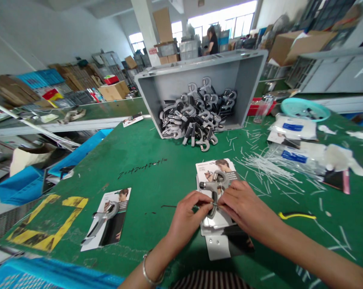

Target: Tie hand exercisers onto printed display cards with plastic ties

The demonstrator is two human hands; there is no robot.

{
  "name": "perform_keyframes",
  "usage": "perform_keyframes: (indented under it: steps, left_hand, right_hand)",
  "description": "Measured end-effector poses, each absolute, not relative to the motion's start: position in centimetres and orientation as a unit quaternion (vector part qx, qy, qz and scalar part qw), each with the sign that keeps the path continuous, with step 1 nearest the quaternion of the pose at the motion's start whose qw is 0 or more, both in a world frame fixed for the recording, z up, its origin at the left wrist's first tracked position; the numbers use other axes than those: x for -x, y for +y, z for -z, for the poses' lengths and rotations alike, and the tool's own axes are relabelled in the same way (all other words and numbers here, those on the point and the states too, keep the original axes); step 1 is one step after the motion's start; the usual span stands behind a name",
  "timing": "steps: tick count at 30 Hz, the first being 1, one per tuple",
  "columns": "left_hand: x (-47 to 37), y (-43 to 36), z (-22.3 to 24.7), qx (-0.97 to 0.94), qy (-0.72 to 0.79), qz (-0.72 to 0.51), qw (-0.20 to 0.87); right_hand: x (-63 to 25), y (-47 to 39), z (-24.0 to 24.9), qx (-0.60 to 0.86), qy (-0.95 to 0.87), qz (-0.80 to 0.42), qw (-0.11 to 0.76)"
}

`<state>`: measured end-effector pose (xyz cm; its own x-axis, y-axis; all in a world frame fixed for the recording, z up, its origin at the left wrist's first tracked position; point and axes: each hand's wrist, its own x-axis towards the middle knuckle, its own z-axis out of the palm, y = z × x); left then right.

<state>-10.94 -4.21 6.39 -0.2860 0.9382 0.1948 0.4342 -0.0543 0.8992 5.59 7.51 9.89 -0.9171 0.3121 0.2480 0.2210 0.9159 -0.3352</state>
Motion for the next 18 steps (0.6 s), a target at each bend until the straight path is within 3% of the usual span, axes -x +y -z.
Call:
perform_keyframes:
  steps: [18]
  left_hand:
    - [11.34,-3.85,-6.76,-0.588,0.630,-0.453,0.229]
  right_hand:
    - [-5.57,7.86,-9.50,0.134,-0.966,-0.171,0.142]
